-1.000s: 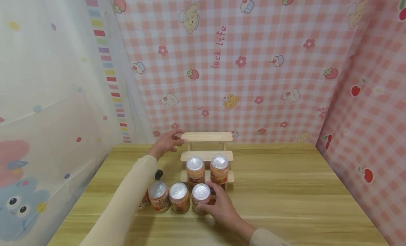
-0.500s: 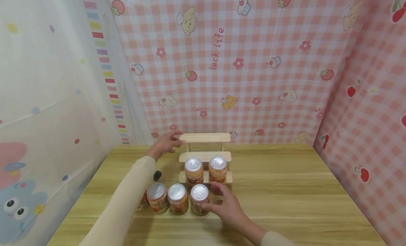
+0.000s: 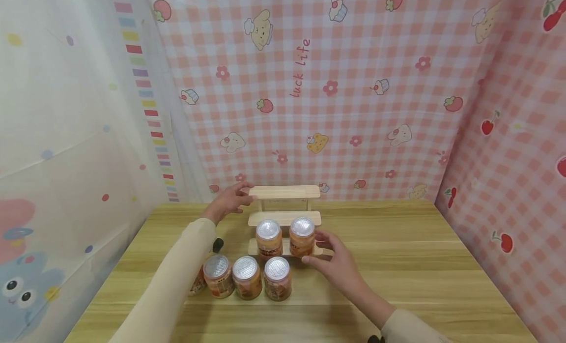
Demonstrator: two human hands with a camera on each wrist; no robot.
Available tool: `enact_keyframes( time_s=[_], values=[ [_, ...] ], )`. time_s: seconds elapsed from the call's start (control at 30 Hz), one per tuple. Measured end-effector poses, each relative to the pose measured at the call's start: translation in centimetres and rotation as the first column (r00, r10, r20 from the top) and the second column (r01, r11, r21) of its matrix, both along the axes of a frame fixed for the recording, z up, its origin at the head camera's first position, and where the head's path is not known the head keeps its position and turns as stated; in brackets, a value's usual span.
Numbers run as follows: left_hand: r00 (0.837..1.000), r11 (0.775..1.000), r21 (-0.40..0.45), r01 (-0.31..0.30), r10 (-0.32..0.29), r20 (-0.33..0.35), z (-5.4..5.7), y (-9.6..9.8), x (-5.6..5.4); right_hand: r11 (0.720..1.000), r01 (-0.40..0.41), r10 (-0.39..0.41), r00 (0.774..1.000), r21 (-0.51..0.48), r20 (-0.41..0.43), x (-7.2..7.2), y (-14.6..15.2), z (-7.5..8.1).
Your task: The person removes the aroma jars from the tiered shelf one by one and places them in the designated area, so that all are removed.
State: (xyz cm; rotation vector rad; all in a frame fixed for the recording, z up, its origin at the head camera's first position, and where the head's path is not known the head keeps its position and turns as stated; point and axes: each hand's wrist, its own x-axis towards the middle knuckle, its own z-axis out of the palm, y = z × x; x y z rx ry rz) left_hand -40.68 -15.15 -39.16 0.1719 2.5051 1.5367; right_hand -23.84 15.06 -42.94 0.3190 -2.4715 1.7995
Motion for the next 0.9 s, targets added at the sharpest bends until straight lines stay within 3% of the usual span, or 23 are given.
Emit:
enact_keyframes(
  time_s=[0.2, 0.43, 0.9],
  values=[
    [1.0, 1.0, -0.004, -0.006, 0.006, -0.002, -0.1, 0.0, 0.0, 0.998, 0.022, -0.018, 0.998, 0.051, -0.063, -2.6, 0.8, 0.7],
    [1.0, 1.0, 0.022, -0.006, 0.006, 0.004, -0.1, 0.0, 0.0, 0.995, -0.077, 0.079, 0.997, 0.065, -0.025, -4.8, 0.0, -0.3],
    [1.0, 0.999, 0.045, -0.002, 0.001, 0.014, -0.2, -0.2, -0.1, 0.997, -0.053, 0.054, 0.999, 0.047, -0.005, -5.9, -1.0, -1.7]
  ],
)
